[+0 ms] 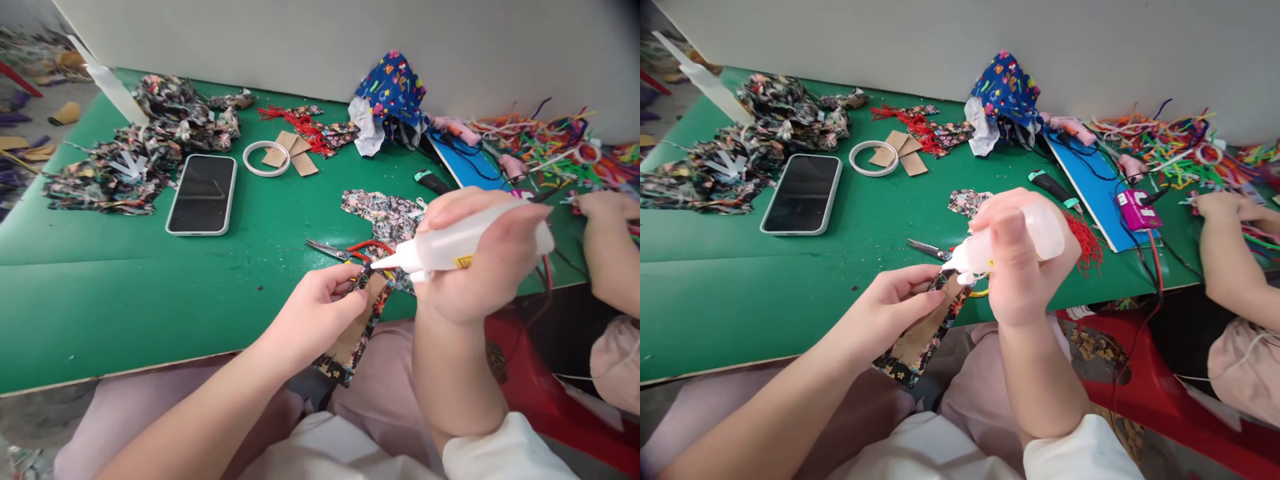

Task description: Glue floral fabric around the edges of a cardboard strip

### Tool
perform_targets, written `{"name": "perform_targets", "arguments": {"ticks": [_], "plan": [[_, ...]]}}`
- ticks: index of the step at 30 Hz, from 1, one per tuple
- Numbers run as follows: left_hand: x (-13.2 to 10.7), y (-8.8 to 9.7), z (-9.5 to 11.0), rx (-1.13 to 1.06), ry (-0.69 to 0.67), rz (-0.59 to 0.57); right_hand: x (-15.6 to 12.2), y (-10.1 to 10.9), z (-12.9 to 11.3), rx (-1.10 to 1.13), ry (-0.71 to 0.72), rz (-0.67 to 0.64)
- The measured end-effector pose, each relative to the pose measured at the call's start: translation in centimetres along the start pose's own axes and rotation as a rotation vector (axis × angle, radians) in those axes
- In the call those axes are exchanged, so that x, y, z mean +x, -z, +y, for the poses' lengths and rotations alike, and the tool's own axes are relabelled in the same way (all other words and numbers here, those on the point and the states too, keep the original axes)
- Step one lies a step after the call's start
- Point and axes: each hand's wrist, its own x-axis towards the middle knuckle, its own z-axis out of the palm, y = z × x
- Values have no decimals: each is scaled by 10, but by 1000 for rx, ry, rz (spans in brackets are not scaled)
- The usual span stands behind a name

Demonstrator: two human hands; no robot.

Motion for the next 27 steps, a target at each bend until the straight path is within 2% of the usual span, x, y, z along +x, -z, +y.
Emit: {"name": "perform_targets", "arguments": {"ticks": [3, 7, 10, 12, 14, 18, 22, 27], "plan": [[2, 10, -2, 44, 20, -38, -1, -1, 6, 11, -91, -9], [2, 41, -2, 438, 6, -57, -5, -1, 12, -90, -219, -47], [-2, 67, -3, 719, -18, 6, -8, -2, 15, -74, -370, -147], [-4, 81, -5, 820, -29, 62, -11, -5, 18, -55, -457, -227], [-5, 90, -8, 867, -22, 117, -15, -9, 21, -36, -485, -281], [-4, 97, -11, 898, -85, 175, -21, -18, 28, 59, -526, -333], [5, 98, -8, 934, -208, 125, -25, -24, 31, 77, -614, -400], [17, 108, -6, 1078, -245, 88, -29, -25, 39, 73, -624, -475]]}}
